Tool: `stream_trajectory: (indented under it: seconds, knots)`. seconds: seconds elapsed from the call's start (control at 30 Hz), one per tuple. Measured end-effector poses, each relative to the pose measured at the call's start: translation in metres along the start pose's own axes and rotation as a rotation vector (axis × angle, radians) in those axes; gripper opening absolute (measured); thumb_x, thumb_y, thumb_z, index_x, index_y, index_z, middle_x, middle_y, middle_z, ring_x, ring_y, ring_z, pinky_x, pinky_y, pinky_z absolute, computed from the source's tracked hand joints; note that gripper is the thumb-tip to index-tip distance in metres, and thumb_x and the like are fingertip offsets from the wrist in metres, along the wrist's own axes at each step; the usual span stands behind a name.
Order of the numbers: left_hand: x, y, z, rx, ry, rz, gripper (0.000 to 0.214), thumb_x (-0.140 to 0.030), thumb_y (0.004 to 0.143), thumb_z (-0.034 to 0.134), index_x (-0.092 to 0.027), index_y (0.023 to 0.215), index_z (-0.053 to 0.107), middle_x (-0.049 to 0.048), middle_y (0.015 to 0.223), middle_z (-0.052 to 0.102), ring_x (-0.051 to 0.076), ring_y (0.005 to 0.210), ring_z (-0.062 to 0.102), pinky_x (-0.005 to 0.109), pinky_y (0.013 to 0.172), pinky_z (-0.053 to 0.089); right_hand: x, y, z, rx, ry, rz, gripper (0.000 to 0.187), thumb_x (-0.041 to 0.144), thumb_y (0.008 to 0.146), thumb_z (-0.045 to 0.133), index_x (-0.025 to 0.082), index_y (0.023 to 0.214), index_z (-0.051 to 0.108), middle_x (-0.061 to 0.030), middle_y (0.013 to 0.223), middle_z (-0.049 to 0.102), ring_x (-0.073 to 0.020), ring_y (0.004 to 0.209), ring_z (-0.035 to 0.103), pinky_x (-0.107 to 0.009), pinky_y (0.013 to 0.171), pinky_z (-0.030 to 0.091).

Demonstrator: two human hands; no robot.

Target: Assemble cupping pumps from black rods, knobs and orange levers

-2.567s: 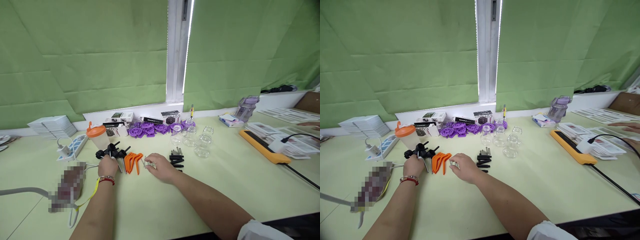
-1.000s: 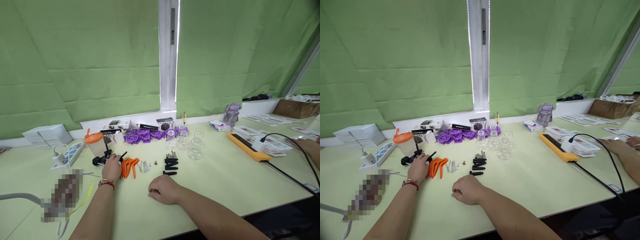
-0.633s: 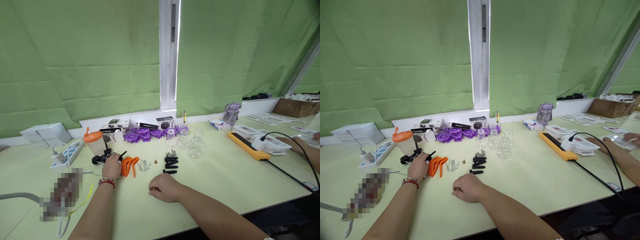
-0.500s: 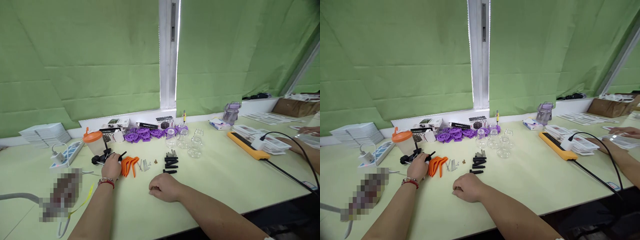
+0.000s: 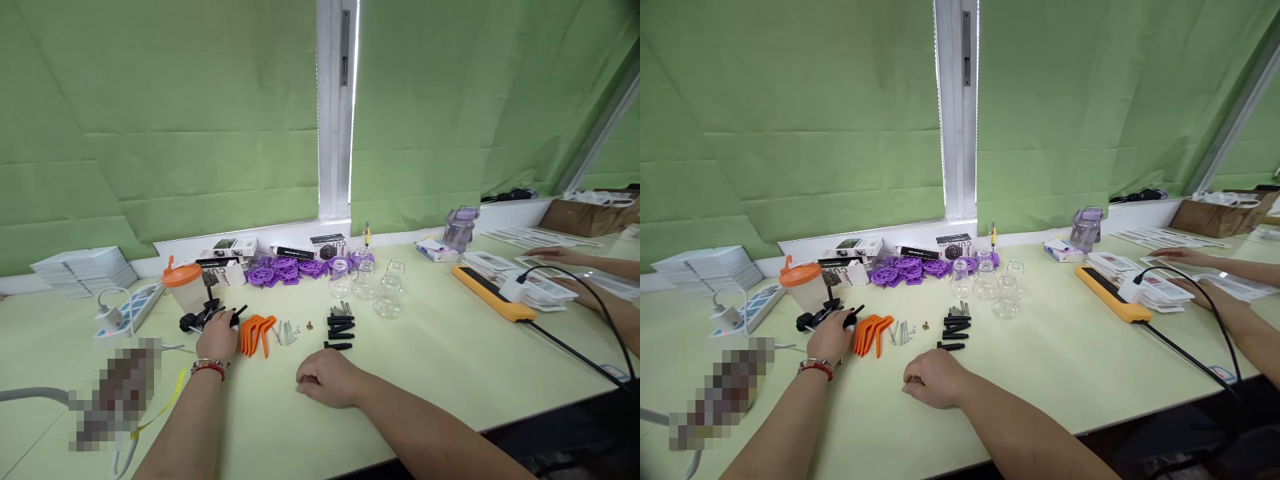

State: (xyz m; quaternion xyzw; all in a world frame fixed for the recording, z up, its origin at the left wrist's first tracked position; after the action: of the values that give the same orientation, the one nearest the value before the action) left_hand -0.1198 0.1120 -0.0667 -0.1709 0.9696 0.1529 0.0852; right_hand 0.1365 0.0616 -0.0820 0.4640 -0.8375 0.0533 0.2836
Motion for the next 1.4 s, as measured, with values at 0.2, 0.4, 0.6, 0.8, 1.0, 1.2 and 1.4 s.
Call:
stream_trajectory:
  seconds: [0.2,0.4,0.6,0.8,1.0,1.2,1.4]
  knots:
    - [-0.006,-0.008,-0.026,-0.176,-0.018,-0.011,0.040,-0.024,0.079,0.045,-0.018,0.116,0.060,0.0125,0.128,0.055,0.030,0.112,0.053,0.039,0.073,0.051,-0.001,0.000,0.000,0.004,0.001,0.000,0.014,0.031,0.080,0.056,0.020,0.077,0.065,0.0019,0.070,0.062,-0.0107,0.064,0.052,-0.020,0.061,0.037]
    - [-0.015,-0.022,-0.054,-0.410,-0.220,-0.050,0.035,-0.031,0.073,0.055,-0.017,0.104,0.056,0.0120,0.108,0.060,0.028,0.097,0.059,0.036,0.070,0.048,-0.002,0.000,0.003,-0.004,0.001,-0.004,0.014,0.031,0.080,0.056,0.021,0.078,0.065,0.0017,0.070,0.063,-0.0112,0.065,0.054,-0.021,0.062,0.038]
    - [-0.024,-0.028,-0.039,-0.372,-0.879,-0.068,0.055,-0.033,0.065,0.067,-0.020,0.115,0.048,0.0028,0.089,0.058,0.015,0.066,0.056,0.027,0.058,0.045,-0.008,-0.002,-0.022,-0.146,0.026,0.059,0.017,0.025,0.083,0.053,0.020,0.086,0.068,-0.0022,0.084,0.068,-0.0140,0.076,0.059,-0.023,0.069,0.042]
    - [-0.041,-0.033,-0.028,-0.203,-1.252,-0.082,0.045,-0.026,0.062,0.067,-0.019,0.106,0.057,0.0020,0.090,0.058,0.010,0.063,0.053,0.021,0.055,0.043,-0.047,0.007,-0.078,-0.340,-0.099,0.311,0.028,0.016,0.087,0.044,0.019,0.096,0.070,-0.0064,0.100,0.068,-0.0190,0.093,0.059,-0.030,0.080,0.043]
    - [-0.043,-0.035,-0.030,-0.240,-1.288,-0.092,0.036,-0.025,0.056,0.072,-0.019,0.086,0.051,-0.0006,0.082,0.058,0.008,0.055,0.051,0.022,0.050,0.044,-0.066,0.051,-0.065,-0.069,-0.363,0.197,0.031,0.010,0.083,0.049,0.021,0.102,0.071,-0.0065,0.105,0.069,-0.0232,0.100,0.057,-0.031,0.078,0.042]
    - [-0.050,-0.035,-0.026,-0.199,-1.130,0.031,0.031,-0.033,0.065,0.068,-0.019,0.091,0.058,0.0036,0.093,0.061,0.016,0.078,0.058,0.027,0.065,0.049,-0.079,0.079,-0.052,0.053,-0.444,0.106,0.033,0.008,0.077,0.054,0.023,0.099,0.074,-0.0050,0.102,0.070,-0.0214,0.095,0.059,-0.028,0.075,0.039]
    - [-0.054,-0.036,-0.026,-0.215,-0.960,0.131,0.031,-0.038,0.073,0.064,-0.020,0.098,0.061,0.0051,0.098,0.061,0.020,0.089,0.058,0.033,0.081,0.047,-0.082,0.084,-0.049,0.094,-0.436,0.084,0.027,0.009,0.072,0.057,0.024,0.083,0.076,-0.0010,0.093,0.073,-0.0174,0.083,0.061,-0.025,0.068,0.036]
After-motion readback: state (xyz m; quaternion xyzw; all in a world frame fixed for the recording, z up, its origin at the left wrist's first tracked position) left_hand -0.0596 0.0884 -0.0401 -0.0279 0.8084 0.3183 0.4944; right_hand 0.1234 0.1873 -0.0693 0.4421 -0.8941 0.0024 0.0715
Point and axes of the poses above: each hand's wrist, its own y-axis towards the middle knuckle, its own z-axis out of the palm, x = y × z, the point moved 7 cm from there along y, towards the middle knuckle
